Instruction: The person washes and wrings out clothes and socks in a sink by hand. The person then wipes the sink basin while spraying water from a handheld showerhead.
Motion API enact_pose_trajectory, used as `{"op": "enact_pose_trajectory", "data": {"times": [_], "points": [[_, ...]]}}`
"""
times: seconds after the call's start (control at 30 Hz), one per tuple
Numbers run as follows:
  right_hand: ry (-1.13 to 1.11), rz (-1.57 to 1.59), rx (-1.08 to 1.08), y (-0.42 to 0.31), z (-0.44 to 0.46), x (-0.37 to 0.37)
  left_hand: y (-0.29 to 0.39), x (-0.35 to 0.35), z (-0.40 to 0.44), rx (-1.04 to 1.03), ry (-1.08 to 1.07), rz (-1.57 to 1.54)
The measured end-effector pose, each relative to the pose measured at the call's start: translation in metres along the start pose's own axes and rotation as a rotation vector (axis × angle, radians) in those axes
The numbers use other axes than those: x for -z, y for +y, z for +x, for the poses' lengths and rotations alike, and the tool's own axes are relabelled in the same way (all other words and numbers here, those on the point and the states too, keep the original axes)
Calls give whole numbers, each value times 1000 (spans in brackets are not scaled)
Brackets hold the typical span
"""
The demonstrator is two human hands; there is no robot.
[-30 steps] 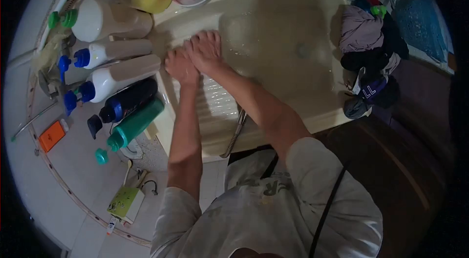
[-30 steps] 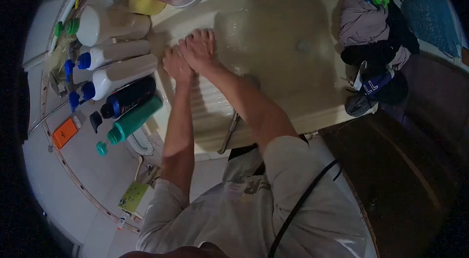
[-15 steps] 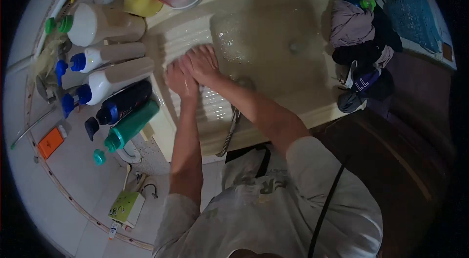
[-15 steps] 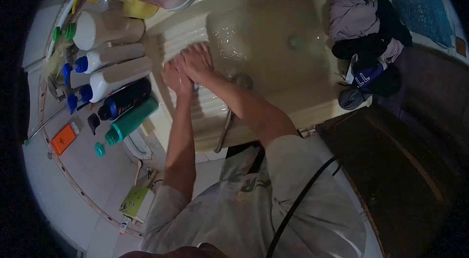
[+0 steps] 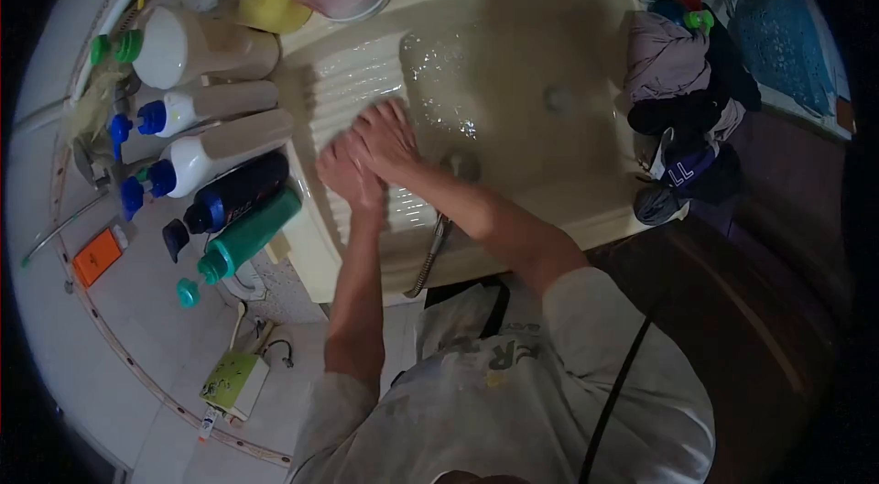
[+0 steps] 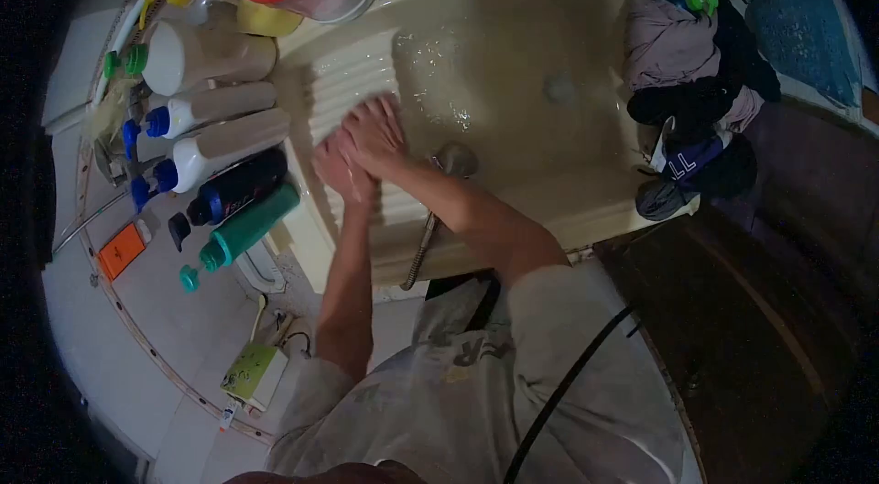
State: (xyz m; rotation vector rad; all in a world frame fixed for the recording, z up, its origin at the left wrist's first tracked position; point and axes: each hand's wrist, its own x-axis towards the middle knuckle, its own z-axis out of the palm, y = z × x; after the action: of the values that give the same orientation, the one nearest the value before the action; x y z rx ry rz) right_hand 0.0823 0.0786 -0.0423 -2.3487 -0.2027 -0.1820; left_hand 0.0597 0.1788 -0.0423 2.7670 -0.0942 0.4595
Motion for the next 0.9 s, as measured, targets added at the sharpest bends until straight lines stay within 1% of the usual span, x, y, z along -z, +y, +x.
{"op": "enact_pose_trajectory", "data": {"times": [0.03, 0.1, 0.13, 0.17, 0.2, 0.27, 0.33, 0.37, 0.43, 0.5, 0.57, 0.6, 0.67, 0.7, 0.77, 0.8, 0.83, 0.87, 0.9], "points": [[-19, 27, 14, -7, -39, 1, 7, 14, -33, -23, 41, -136], [-103, 189, -149, -21, -93, 5, -9, 10, -89, 3, -38, -332], [-149, 166, -114, -15, -84, 5, -11, 9, -80, 11, -46, -323], [-190, 144, -77, -4, -63, 5, -12, 7, -55, 47, -143, -259], [-94, 158, 36, 8, -27, 0, -9, -2, -23, 77, -232, -203], [103, 36, 2, 30, 42, -34, -9, -23, 45, -275, 122, 265], [76, -7, -46, 30, 84, -30, -18, -44, 81, 187, -195, 150], [75, -8, -55, 25, 74, -23, -16, -41, 69, 184, -203, 148], [-55, 9, -14, 10, 35, 0, -5, -24, 27, 97, -6, 29], [0, 11, 91, 0, -37, 9, 11, 8, -35, 10, 53, -70], [-102, 193, -69, -14, -89, 15, 16, 32, -69, -1, -112, -252], [-111, 200, -70, -9, -79, 12, 12, 27, -64, 7, -116, -246], [-111, 152, 32, 9, -32, 5, -1, 5, -35, 36, -171, -131], [-40, 176, 71, 14, -11, 4, 3, -5, -13, 2, -80, -15], [-6, 188, -56, 24, 29, -16, -13, -28, 18, 209, -127, 1], [-65, 234, -210, 27, 40, -21, -5, -33, 30, 202, -118, -5], [-116, 277, -362, 36, 52, -22, 6, -35, 50, 511, -159, -480], [-32, 531, -524, 61, 58, -14, 19, -33, 60, 823, -224, -953], [49, 785, -689, 86, 50, 3, 44, -33, 64, 867, -213, -1078]]}}
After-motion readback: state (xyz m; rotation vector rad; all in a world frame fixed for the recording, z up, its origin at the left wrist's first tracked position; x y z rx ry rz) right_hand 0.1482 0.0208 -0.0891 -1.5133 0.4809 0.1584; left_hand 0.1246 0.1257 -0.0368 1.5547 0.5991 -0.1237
